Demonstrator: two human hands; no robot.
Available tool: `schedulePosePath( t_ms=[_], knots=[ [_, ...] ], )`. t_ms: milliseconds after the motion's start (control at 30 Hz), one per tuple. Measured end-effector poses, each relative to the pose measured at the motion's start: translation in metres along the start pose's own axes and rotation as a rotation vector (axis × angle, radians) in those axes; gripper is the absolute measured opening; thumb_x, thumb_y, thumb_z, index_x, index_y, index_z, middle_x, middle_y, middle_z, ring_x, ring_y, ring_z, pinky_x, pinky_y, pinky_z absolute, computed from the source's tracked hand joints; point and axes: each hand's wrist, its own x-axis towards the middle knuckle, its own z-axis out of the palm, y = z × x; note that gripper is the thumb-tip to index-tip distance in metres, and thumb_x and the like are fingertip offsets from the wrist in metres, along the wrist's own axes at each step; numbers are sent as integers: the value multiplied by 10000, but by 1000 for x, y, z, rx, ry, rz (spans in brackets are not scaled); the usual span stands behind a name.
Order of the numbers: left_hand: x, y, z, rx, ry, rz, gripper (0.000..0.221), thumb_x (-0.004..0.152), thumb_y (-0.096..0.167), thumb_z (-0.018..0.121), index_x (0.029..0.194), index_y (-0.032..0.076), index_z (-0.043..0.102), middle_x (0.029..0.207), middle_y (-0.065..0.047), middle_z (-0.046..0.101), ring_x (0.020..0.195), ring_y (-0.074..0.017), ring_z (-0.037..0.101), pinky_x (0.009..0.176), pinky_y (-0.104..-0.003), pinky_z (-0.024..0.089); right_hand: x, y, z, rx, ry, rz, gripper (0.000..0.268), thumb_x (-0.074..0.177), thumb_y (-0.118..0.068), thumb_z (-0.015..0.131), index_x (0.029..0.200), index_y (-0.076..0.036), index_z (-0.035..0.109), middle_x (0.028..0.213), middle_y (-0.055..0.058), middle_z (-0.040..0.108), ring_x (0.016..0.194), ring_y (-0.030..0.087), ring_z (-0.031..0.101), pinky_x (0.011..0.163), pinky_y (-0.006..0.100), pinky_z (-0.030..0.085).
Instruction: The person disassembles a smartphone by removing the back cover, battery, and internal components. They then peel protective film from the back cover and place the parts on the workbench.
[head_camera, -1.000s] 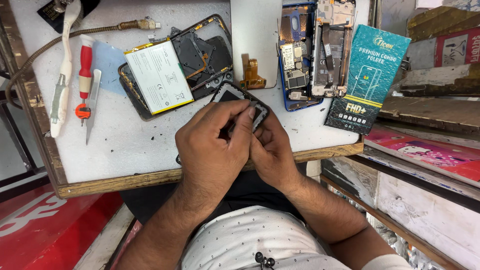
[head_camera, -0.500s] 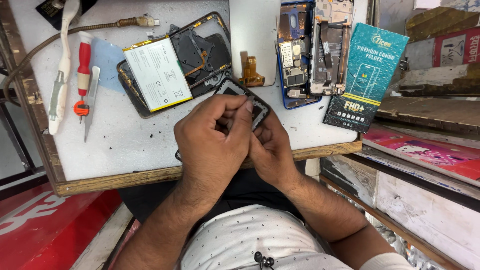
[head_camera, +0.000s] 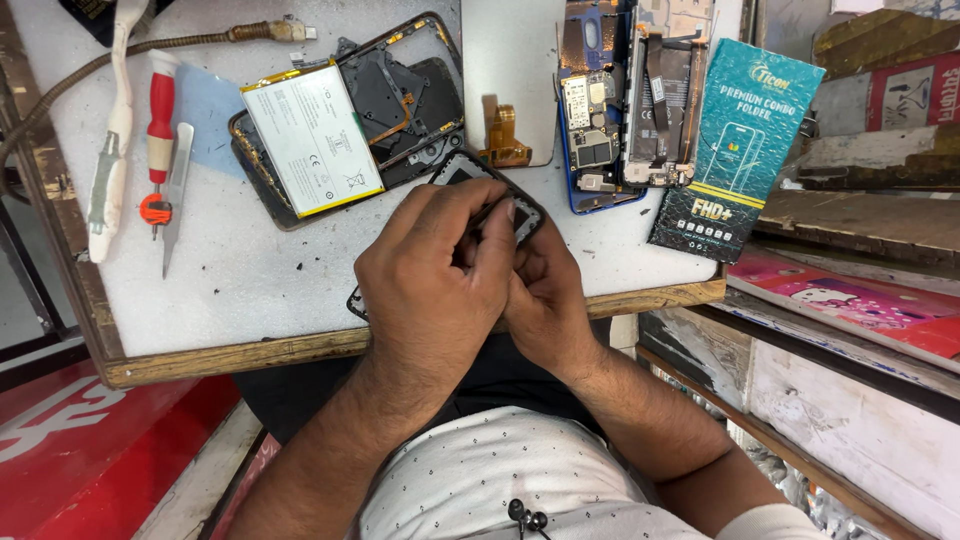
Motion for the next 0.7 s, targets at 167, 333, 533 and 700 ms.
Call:
schedulePosePath(
  t_ms=[167, 333, 533, 700],
  knots=[
    [-2, 1, 2, -20, 36, 67, 135, 949, 52, 795, 1059, 36, 719, 963, -76, 729, 828, -148, 765, 647, -243, 634, -1, 0, 0, 15, 3, -14, 528, 1116, -161, 586, 1543, 16, 331, 1190, 92, 648, 1021, 81, 665, 883, 245, 596],
    [-3, -2, 4, 20, 52, 87, 131, 948, 59, 801, 1053, 36, 727, 953, -70, 727, 827, -161, 761, 655, -258, 630, -1, 3, -1, 11, 10, 23, 548, 1116, -189, 606, 1558, 6, 348, 1098, 74, 646, 924, 64, 648, 789, 226, 582],
    [-6, 0, 10, 154, 70, 172, 119, 921, 63, 816, 1010, 45, 740, 890, -46, 707, 776, -155, 717, 629, -277, 585, -1, 3, -1, -25, -26, -70, 583, 1109, -242, 625, 1548, -13, 316, 1285, 118, 607, 1133, 118, 663, 956, 272, 620],
    [-6, -4, 13, 175, 90, 210, 119, 924, 58, 815, 1016, 52, 740, 885, -35, 701, 784, -150, 711, 642, -277, 585, -1, 2, -2, -26, -14, -5, 596, 1090, -246, 628, 1541, -2, 324, 1219, 119, 623, 1045, 101, 676, 860, 242, 627]
  ],
)
